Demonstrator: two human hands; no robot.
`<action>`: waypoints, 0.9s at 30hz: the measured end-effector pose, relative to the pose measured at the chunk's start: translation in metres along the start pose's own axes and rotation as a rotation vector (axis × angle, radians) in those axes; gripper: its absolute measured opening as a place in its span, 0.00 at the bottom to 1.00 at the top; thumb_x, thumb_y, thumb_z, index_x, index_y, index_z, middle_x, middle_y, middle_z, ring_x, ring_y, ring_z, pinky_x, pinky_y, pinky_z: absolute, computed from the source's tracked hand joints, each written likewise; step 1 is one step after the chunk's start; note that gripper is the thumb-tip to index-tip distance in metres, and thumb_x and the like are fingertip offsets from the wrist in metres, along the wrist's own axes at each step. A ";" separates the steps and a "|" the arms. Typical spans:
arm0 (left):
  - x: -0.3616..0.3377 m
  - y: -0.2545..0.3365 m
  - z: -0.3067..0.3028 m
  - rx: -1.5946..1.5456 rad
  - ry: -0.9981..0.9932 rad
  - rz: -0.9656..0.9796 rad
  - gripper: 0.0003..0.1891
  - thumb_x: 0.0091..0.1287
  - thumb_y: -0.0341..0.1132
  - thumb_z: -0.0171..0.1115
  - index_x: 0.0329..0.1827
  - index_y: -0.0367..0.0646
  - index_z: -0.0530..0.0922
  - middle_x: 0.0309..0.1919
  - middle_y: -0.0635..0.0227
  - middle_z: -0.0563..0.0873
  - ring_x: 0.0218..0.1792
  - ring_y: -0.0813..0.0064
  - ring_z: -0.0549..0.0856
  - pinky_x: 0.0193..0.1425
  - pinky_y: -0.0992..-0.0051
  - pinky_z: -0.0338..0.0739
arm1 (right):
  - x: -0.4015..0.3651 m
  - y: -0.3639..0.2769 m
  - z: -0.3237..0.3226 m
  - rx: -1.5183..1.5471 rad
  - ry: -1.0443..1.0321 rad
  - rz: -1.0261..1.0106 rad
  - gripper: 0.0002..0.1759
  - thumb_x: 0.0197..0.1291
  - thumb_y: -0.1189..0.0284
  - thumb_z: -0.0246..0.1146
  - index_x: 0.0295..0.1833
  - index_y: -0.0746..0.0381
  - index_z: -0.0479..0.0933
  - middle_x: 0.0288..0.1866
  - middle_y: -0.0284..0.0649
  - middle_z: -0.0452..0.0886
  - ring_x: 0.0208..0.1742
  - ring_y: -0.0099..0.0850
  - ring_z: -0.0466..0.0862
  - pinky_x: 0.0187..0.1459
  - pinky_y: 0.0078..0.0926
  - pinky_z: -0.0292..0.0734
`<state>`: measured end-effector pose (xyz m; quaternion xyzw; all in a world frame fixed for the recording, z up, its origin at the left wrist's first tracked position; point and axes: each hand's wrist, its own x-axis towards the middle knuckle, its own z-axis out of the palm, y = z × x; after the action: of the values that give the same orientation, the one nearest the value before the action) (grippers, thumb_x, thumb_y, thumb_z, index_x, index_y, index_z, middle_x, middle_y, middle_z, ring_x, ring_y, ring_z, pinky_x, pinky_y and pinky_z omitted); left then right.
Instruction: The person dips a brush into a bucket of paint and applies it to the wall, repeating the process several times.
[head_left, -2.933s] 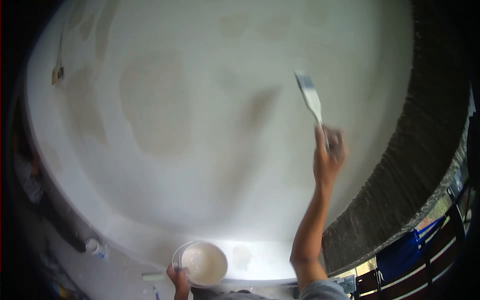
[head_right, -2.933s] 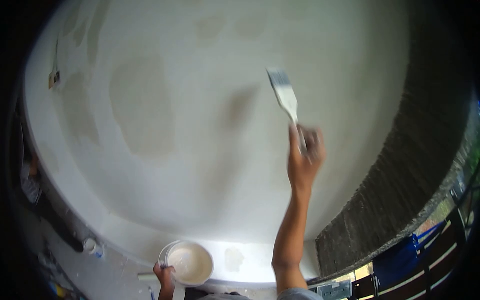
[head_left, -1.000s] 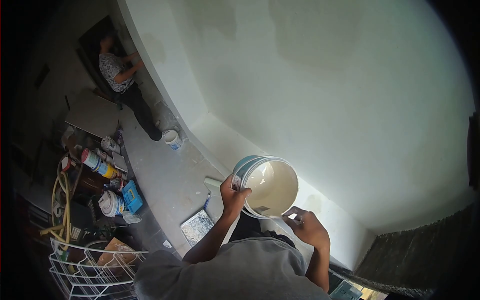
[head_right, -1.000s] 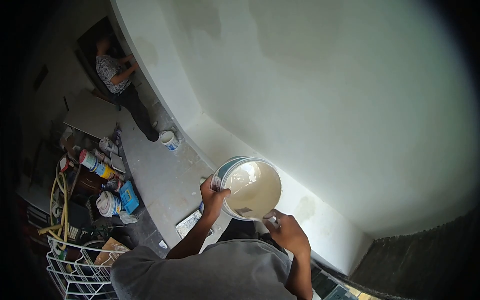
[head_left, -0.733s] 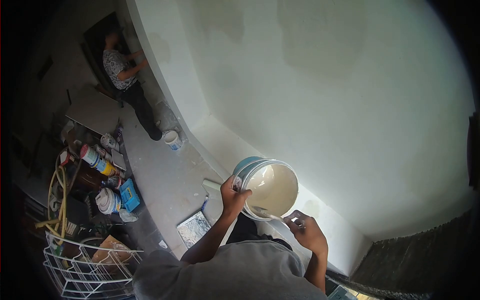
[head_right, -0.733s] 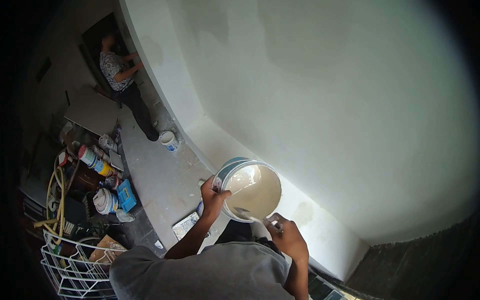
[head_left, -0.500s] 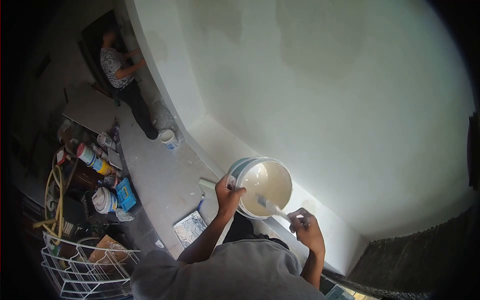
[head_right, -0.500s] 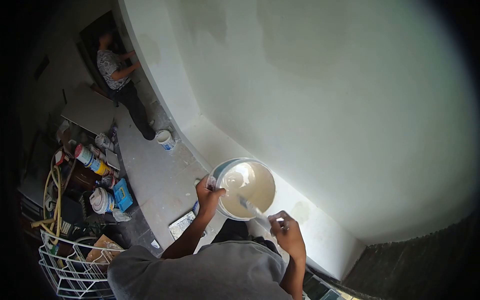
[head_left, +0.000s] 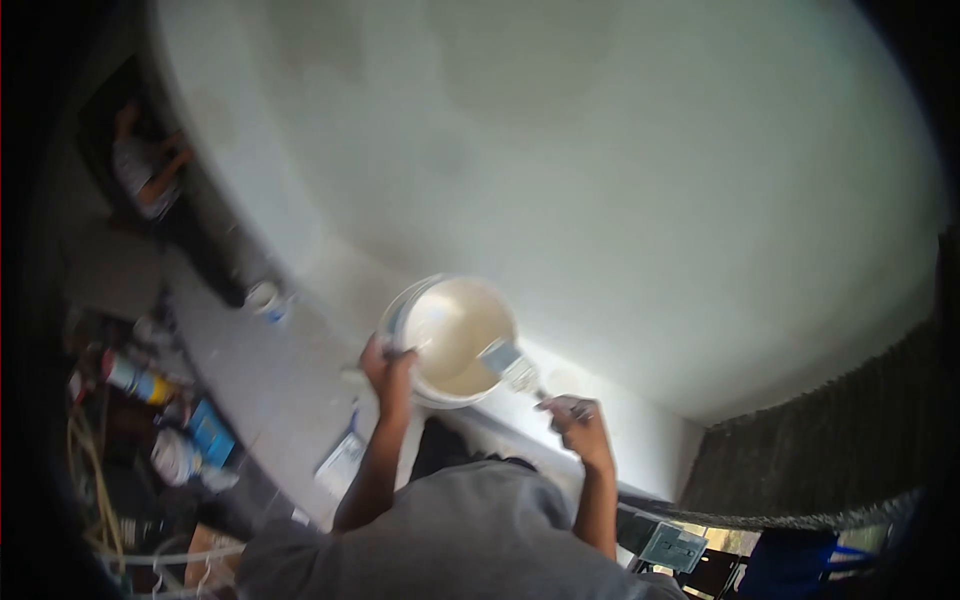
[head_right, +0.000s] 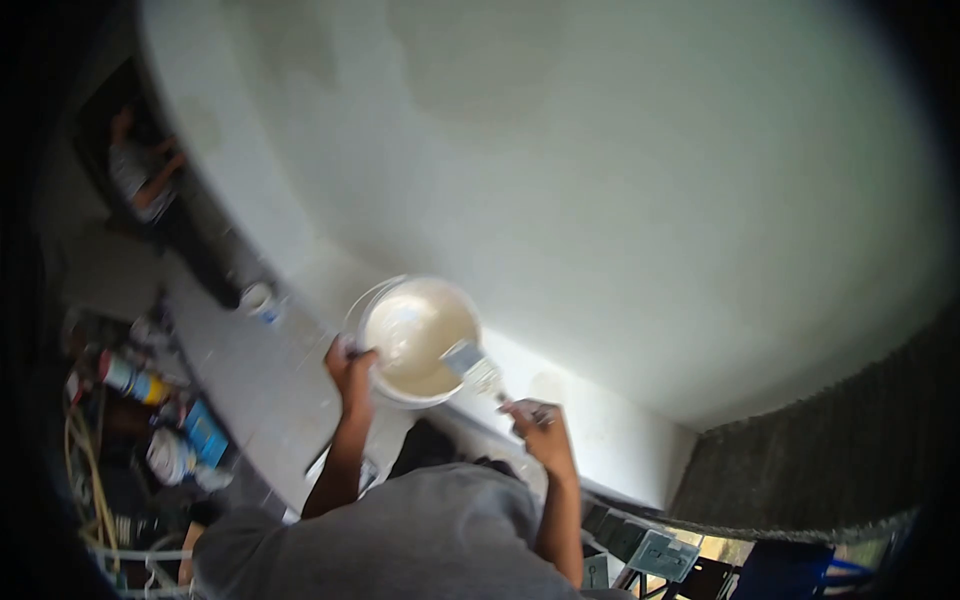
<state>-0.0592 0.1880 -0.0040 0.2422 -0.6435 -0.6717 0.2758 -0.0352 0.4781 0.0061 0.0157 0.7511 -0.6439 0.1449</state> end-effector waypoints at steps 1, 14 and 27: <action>0.003 -0.018 0.003 -0.079 0.150 0.024 0.17 0.44 0.20 0.61 0.41 0.33 0.76 0.32 0.69 0.78 0.33 0.74 0.79 0.40 0.74 0.73 | -0.003 -0.004 -0.004 0.036 -0.023 -0.050 0.08 0.65 0.69 0.62 0.40 0.60 0.86 0.17 0.25 0.70 0.18 0.13 0.63 0.18 0.16 0.55; 0.010 -0.047 0.013 -0.051 -0.149 -0.048 0.13 0.37 0.19 0.54 0.28 0.39 0.67 0.24 0.72 0.71 0.24 0.76 0.72 0.30 0.76 0.67 | -0.043 -0.209 -0.146 -0.117 1.127 -0.863 0.14 0.68 0.69 0.60 0.39 0.70 0.81 0.22 0.27 0.70 0.26 0.16 0.67 0.26 0.18 0.61; 0.004 -0.042 0.040 0.002 -0.146 -0.093 0.12 0.35 0.20 0.56 0.24 0.41 0.66 0.21 0.72 0.71 0.22 0.77 0.70 0.28 0.75 0.65 | 0.009 -0.437 -0.217 -0.622 1.756 -1.279 0.13 0.61 0.70 0.62 0.43 0.69 0.82 0.31 0.49 0.83 0.32 0.44 0.83 0.37 0.39 0.77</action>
<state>-0.0916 0.2158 -0.0441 0.2223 -0.6508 -0.6989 0.1963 -0.1783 0.6129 0.4527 0.0389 0.5908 -0.1509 -0.7916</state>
